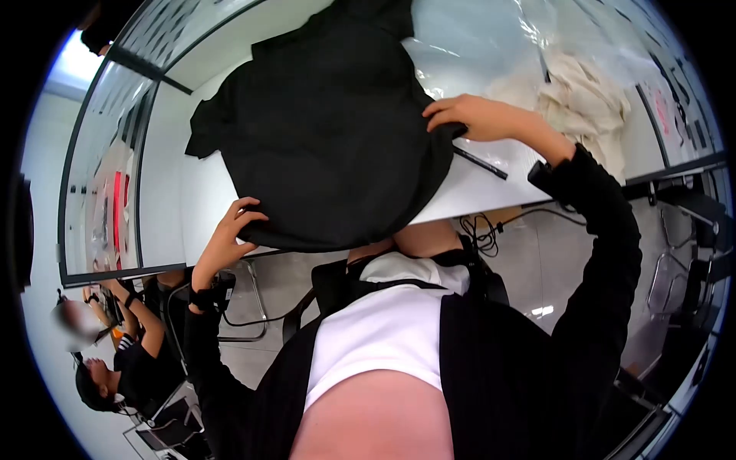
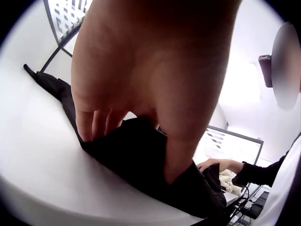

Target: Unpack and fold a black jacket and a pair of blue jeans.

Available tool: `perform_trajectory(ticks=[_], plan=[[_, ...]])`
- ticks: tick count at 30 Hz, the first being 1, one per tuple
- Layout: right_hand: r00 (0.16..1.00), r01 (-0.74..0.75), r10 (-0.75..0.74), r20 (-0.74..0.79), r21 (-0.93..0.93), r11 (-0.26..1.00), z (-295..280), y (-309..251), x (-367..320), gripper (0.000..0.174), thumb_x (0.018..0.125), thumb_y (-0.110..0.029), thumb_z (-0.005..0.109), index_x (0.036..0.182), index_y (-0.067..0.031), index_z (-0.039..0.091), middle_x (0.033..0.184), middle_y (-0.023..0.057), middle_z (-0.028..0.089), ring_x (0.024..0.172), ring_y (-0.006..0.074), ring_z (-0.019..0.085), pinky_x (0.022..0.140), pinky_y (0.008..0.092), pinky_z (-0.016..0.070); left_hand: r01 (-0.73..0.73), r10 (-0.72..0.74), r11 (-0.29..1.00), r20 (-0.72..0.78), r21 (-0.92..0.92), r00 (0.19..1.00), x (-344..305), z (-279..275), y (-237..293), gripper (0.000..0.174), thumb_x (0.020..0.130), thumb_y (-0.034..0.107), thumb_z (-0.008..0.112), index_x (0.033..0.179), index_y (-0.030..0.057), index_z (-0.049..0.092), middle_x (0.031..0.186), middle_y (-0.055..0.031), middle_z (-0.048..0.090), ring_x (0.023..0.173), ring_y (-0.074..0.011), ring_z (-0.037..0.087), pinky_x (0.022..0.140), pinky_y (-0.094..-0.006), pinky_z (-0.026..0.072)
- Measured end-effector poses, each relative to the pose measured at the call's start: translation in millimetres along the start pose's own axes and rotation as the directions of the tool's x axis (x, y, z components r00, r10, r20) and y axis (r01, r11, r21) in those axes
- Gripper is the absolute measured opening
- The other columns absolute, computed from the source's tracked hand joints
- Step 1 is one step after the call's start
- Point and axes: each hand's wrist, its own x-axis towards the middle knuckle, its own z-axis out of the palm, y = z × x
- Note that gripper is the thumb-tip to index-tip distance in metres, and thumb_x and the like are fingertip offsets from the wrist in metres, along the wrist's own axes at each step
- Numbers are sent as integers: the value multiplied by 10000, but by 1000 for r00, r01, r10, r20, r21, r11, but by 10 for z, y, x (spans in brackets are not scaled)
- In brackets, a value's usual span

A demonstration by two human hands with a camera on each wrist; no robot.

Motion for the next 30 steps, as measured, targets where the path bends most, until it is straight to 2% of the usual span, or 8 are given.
perform_trajectory(ticks=[11, 14, 16, 17, 20, 22, 25, 30], plan=[[990, 78, -81, 113, 25, 997, -7, -3, -223, 568, 585, -27, 683, 1131, -73, 534, 1342, 110, 343, 1186, 289, 392, 946, 351, 380, -65, 45, 996, 257, 69, 965, 9, -215, 34, 231, 633, 263, 737, 792, 114, 661, 1384, -117, 287, 1213, -332, 358, 917, -354, 382], [954, 15, -28, 298, 46, 999, -184, -80, -291, 505, 654, -206, 709, 1104, -43, 548, 1313, 137, 381, 1099, 301, 473, 894, 348, 413, 60, -54, 998, 333, -7, 941, 36, -304, 52, 208, 659, 253, 721, 799, 109, 670, 1359, -134, 336, 1163, -318, 425, 890, -356, 405], [945, 78, -90, 314, 49, 996, -260, -88, -322, 510, 664, -319, 705, 1057, -22, 572, 1183, 159, 505, 1015, 318, 524, 839, 333, 434, 17, -23, 1000, 214, 26, 976, 136, -342, -3, 174, 732, 215, 669, 824, 67, 658, 1185, -128, 516, 972, -262, 561, 820, -333, 448], [893, -157, 111, 437, 69, 985, -419, -250, -268, 499, 695, -351, 689, 1047, -16, 572, 1026, 136, 601, 867, 285, 595, 764, 328, 471, 76, -71, 997, 178, -22, 982, 209, -406, -21, 197, 750, 216, 656, 873, 63, 641, 1128, -111, 545, 962, -250, 563, 812, -327, 450], [925, -260, 198, 324, 162, 952, -656, -203, -72, 441, 751, -331, 645, 1039, -6, 566, 925, 98, 639, 744, 218, 622, 679, 303, 495, 187, -180, 974, 61, -128, 982, 479, -639, -311, 390, 793, 277, 625, 1101, 61, 522, 1002, -93, 591, 945, -210, 566, 801, -318, 452], [913, -408, 369, 173, 416, 813, -750, -70, 130, 278, 835, -232, 553, 1038, -41, 554, 909, 100, 627, 731, 160, 620, 671, 253, 497, 433, -459, 864, -51, -257, 887, 727, -799, -659, 590, 787, 350, 621, 1220, 22, 389, 1020, -144, 569, 946, -213, 562, 787, -325, 464], [865, -350, 500, -41, 665, 660, -815, 301, 390, 334, 853, -257, 529, 1054, 10, 534, 974, 128, 605, 843, 172, 609, 735, 258, 492, 600, -729, 677, -275, -427, 627, 969, -989, -1030, 711, 766, 393, 627, 1237, -46, 326, 1084, -237, 506, 942, -280, 563, 766, -378, 493], [735, -302, 671, -98, 839, 454, -762, 643, 691, 394, 842, -245, 544, 1041, 93, 512, 983, 151, 590, 873, 176, 604, 776, 248, 486, 259, -740, 257, -17, -931, 672, 1020, -1201, -1443, 734, 783, 255, 629, 1256, -76, 177, 1099, -347, 440, 933, -398, 555, 772, -428, 505]])
